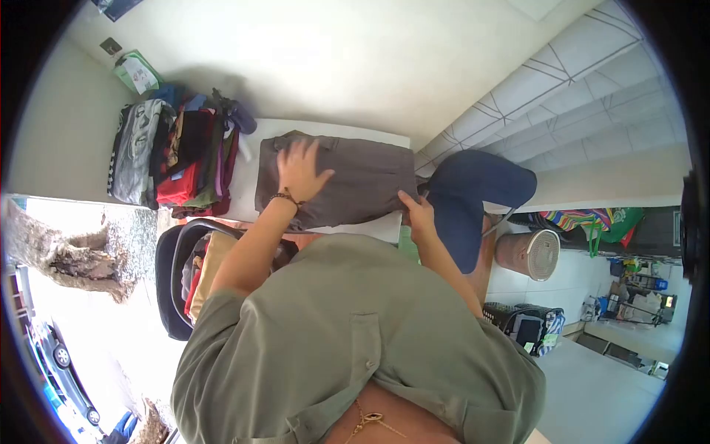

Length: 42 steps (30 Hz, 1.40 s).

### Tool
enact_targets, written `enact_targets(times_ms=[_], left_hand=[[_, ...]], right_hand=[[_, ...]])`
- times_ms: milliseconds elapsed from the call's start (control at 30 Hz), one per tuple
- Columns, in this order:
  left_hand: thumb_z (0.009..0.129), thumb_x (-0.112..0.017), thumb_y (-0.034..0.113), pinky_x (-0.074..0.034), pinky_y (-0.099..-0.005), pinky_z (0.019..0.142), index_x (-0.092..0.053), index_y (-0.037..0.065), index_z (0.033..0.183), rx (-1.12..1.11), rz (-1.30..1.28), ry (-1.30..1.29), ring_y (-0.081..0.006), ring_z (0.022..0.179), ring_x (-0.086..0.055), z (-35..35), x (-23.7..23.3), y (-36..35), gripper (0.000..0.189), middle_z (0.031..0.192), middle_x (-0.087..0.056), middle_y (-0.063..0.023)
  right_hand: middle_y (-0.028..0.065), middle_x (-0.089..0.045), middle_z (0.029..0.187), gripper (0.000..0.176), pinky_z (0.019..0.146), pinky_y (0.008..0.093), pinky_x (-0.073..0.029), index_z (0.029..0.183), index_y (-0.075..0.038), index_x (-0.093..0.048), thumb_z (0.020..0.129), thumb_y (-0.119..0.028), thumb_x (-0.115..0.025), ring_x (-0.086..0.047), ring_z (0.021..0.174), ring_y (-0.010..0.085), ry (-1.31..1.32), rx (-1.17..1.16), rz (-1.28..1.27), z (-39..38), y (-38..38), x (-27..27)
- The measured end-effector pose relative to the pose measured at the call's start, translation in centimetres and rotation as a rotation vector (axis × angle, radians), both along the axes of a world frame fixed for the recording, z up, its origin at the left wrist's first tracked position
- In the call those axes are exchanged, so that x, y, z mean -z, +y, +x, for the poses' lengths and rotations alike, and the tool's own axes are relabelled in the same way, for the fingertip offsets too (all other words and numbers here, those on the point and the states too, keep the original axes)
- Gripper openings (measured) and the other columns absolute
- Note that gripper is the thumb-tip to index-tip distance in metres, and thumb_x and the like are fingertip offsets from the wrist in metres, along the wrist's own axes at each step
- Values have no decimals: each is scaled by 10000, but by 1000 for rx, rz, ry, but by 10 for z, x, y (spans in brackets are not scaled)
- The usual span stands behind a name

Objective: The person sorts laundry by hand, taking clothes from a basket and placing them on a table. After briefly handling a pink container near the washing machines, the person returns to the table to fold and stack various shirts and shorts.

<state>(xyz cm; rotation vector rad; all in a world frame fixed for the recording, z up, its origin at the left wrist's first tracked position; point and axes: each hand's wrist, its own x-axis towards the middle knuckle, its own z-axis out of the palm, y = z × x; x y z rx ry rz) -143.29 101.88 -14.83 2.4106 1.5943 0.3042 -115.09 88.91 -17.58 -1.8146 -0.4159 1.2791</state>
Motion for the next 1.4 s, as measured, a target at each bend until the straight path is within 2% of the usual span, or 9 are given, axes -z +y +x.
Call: enact_targets(times_ms=[233,400,567,733,933,1033,1167,1300,1400], left_hand=[[732,-770,145,-292,-525,1138,-432,218,1429,871,403,46,-311,1399,-348,56,-171,-1,778,1463,-424,-106],[772,-729,384,-440,-500,985,-679,101,889,850,34,172,-297,875,-667,17,-235,9,310,756,-692,-85],[836,-665,458,-516,-485,711,-661,74,997,478,243,54,-408,793,-657,-18,-290,3,417,775,-671,-197],[958,-645,278,-508,-240,652,-681,-38,1046,207,-46,-384,-48,728,-592,-40,-347,-16,330,760,-681,-14],[950,-607,391,-462,-284,668,-656,-74,901,-149,-35,-837,-87,687,-520,-82,-249,13,470,665,-570,-65],[961,-587,352,-465,-321,778,-657,-59,988,-302,-233,-961,-153,801,-567,-120,-122,25,418,874,-665,-132],[874,-540,648,-418,-390,1007,-514,-95,1317,-577,-600,-668,-359,1216,-561,-159,68,9,866,1259,-606,-260],[836,-707,493,-462,-360,959,-519,-87,1305,-715,-657,-904,-259,1118,-609,-137,50,-21,770,1211,-633,-198],[812,-783,339,-496,-336,901,-534,-85,1259,-645,-575,-952,-231,1052,-630,-137,31,-18,665,1211,-630,-177]], right_hand=[[112,-678,952,299,761,323,-516,1021,-22,-615,744,-34,-727,-658,869,188,-561,-314,755,-82,17,-118],[94,-684,1030,370,854,306,-499,1096,-35,-622,751,13,-746,-652,988,195,-369,-382,1144,-97,32,-155],[116,-506,1384,662,1065,355,-360,1351,-19,-480,784,-182,-781,-480,1278,216,-71,-263,975,-86,23,-162],[124,-372,1497,870,1113,418,-288,1488,-57,-304,843,-524,-654,-407,1338,289,166,-304,930,-23,25,-82],[218,-432,1436,765,1066,508,-379,1513,-88,-258,966,-599,-416,-440,1315,362,780,-151,624,13,38,-105],[217,-434,1435,744,1068,524,-373,1508,-74,-274,975,-565,-440,-451,1307,367,758,-66,386,11,60,-82],[199,-469,1403,835,1035,495,-399,1493,-46,-300,877,-485,-654,-498,1256,325,121,-129,136,-7,76,-43],[211,-587,1247,776,879,402,-502,1352,3,-500,725,-306,-839,-603,1106,304,-474,-255,296,-18,82,-21],[167,-687,1071,542,838,371,-510,1189,24,-622,743,-215,-817,-660,997,268,-390,-400,208,-11,94,-14]])
